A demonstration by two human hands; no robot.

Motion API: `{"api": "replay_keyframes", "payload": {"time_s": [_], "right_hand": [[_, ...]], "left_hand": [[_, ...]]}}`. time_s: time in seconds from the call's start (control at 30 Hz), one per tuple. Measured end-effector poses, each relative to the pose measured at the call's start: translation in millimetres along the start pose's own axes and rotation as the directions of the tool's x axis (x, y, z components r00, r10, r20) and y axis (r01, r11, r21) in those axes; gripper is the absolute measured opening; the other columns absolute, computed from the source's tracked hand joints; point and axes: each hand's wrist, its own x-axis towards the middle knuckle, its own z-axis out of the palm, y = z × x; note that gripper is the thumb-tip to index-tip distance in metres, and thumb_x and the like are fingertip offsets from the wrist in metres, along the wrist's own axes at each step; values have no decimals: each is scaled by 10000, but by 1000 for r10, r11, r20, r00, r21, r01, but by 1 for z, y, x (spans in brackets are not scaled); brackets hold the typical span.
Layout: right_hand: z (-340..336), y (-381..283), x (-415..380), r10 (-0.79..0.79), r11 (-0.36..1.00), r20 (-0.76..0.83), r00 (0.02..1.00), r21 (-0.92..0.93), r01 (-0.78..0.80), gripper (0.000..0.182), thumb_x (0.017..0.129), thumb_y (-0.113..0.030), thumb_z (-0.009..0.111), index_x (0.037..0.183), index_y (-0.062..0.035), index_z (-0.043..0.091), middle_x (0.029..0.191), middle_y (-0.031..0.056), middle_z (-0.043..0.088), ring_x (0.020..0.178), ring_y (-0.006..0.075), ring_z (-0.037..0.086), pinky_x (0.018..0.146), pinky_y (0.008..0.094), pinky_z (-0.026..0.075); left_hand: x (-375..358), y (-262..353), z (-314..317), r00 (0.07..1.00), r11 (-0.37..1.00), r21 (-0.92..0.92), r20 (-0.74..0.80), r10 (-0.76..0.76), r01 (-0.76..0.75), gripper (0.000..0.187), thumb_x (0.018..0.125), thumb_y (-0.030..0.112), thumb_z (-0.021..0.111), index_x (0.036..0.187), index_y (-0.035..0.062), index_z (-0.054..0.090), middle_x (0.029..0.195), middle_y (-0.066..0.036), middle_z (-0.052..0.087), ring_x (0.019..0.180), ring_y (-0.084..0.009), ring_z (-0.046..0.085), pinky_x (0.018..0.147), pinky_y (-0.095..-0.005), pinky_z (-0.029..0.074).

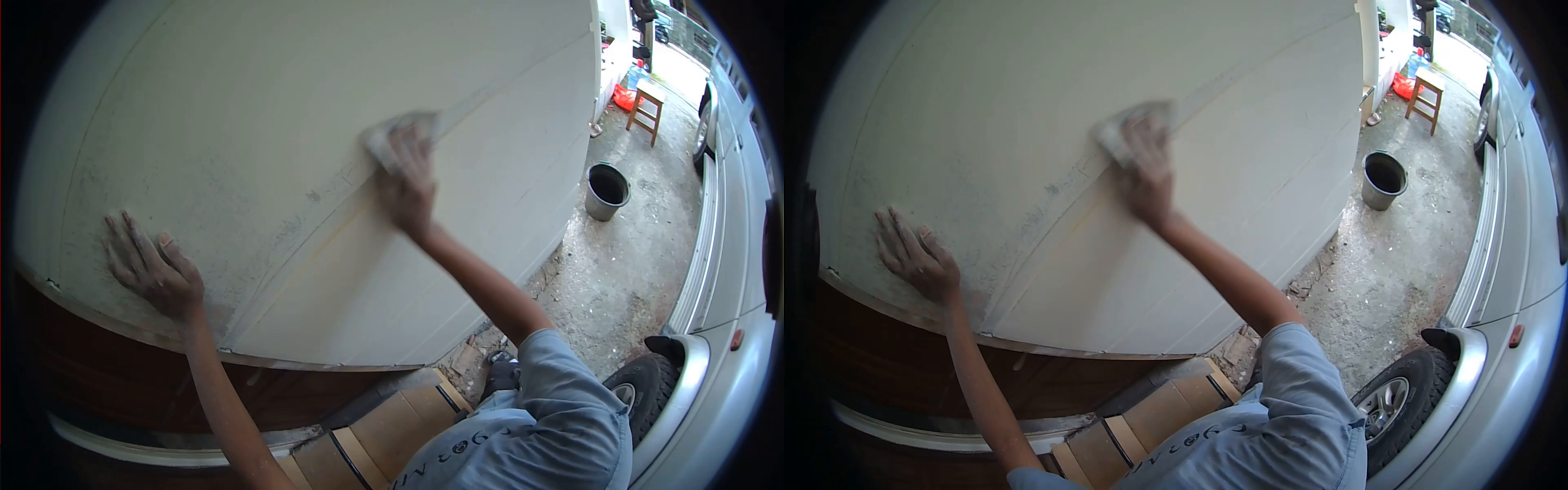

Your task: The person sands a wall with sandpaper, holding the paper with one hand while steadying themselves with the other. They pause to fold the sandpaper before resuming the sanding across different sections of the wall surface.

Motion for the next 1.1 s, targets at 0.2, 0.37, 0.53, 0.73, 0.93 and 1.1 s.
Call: {"api": "replay_keyframes", "payload": {"time_s": [0.2, 0.37, 0.53, 0.73, 0.93, 1.1], "right_hand": [[-26, 58, 13, -206, 970, 109, 972, -109, 218, 360, 794, -46, 588, 1144, -122, 635, 1300, 111, 542, 1290, 285, 428, 1099, 521, 213], [-4, 16, 2, -59, 997, -22, 998, -50, 58, 395, 799, -35, 590, 1192, -66, 601, 1320, 130, 518, 1296, 293, 414, 1104, 489, 226], [-11, 13, -15, -397, 918, 348, 849, 162, 363, 545, 761, -86, 627, 1291, -167, 526, 1381, 61, 467, 1336, 243, 360, 1125, 499, 207], [-20, 18, 74, 307, 948, -211, 928, 153, -279, 335, 899, -34, 455, 1209, -38, 581, 1270, 147, 558, 1269, 287, 445, 1085, 417, 291], [31, -77, 4, -456, 883, 426, 781, 329, 336, 529, 822, -151, 605, 1333, -182, 474, 1440, 51, 392, 1356, 240, 323, 1124, 457, 215], [-12, 48, 94, -265, 960, -11, 964, -96, 263, 369, 839, -76, 559, 1203, -115, 609, 1282, 129, 551, 1270, 324, 436, 1068, 458, 304]], "left_hand": [[1, -1, -1, 1000, 1000, 14, -6, 15, -15, 498, 957, 324, 339, 1354, 38, 434, 1443, -125, 373, 1306, -368, 336, 1060, -501, 274], [-1, 0, -1, 1000, 1000, 6, 0, 11, -11, 490, 960, 311, 346, 1361, 40, 424, 1443, -127, 372, 1309, -369, 333, 1066, -499, 262], [1, -1, -3, 1000, 1000, -5, 0, 26, -26, 474, 959, 281, 366, 1359, 34, 425, 1439, -132, 376, 1298, -371, 347, 1068, -482, 260], [-1, -3, 0, 1000, 1000, 9, 23, -8, 8, 510, 945, 327, 343, 1365, 49, 421, 1441, -132, 373, 1318, -366, 322, 1076, -510, 246], [-4, -5, -1, 999, 1000, 17, 36, -11, 11, 503, 946, 320, 336, 1358, 48, 433, 1434, -136, 383, 1319, -368, 322, 1079, -512, 238], [3, -2, -1, 1000, 1000, -11, 19, 11, -11, 493, 953, 299, 341, 1359, 32, 426, 1444, -151, 363, 1315, -369, 326, 1081, -496, 229]]}}
